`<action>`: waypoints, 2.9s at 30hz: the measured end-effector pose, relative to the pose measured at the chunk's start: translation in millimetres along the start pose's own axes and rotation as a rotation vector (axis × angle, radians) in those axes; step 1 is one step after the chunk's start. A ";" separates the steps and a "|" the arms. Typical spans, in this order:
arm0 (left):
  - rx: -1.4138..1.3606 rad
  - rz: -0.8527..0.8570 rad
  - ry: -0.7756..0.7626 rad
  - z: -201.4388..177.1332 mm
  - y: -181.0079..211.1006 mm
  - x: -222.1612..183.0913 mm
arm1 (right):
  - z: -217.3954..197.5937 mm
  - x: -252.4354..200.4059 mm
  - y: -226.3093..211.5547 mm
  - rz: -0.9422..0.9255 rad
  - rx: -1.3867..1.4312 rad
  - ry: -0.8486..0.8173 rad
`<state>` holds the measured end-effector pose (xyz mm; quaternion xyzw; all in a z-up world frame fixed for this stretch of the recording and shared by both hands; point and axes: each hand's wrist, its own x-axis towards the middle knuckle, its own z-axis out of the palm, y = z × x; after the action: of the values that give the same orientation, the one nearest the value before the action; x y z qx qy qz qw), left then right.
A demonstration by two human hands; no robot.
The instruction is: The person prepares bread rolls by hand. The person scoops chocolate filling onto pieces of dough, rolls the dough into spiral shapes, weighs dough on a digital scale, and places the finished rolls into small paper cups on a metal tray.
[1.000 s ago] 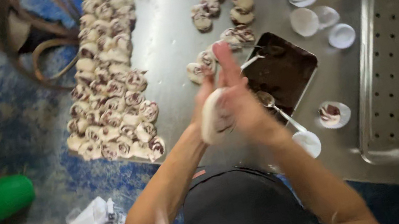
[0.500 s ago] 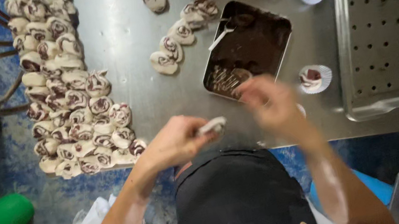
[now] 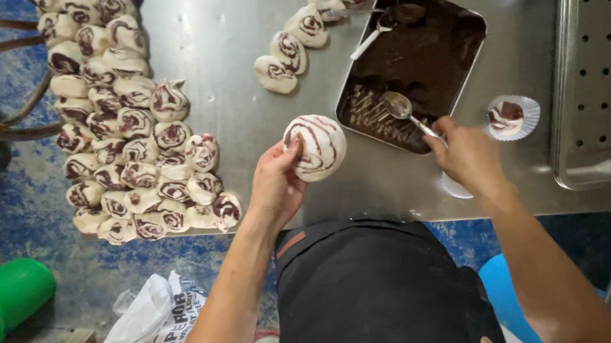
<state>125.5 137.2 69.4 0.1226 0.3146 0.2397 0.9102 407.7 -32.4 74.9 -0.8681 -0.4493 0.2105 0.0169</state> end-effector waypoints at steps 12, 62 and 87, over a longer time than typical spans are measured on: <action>0.256 0.043 -0.060 1.6 -21.8 -6.9 | -8.8 -14.6 -34.7 -0.143 0.684 0.049; 1.629 1.007 0.558 -119.9 -44.5 9.9 | -19.6 -50.9 -149.7 -0.611 0.198 -0.093; 0.543 -0.148 0.159 -126.6 -73.5 -29.2 | 121.3 -102.8 -124.2 -0.035 1.480 0.039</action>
<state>52.0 68.6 -40.8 0.3191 0.4456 0.0883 0.8317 213.4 -58.7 27.5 -0.6260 -0.2032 0.4425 0.6091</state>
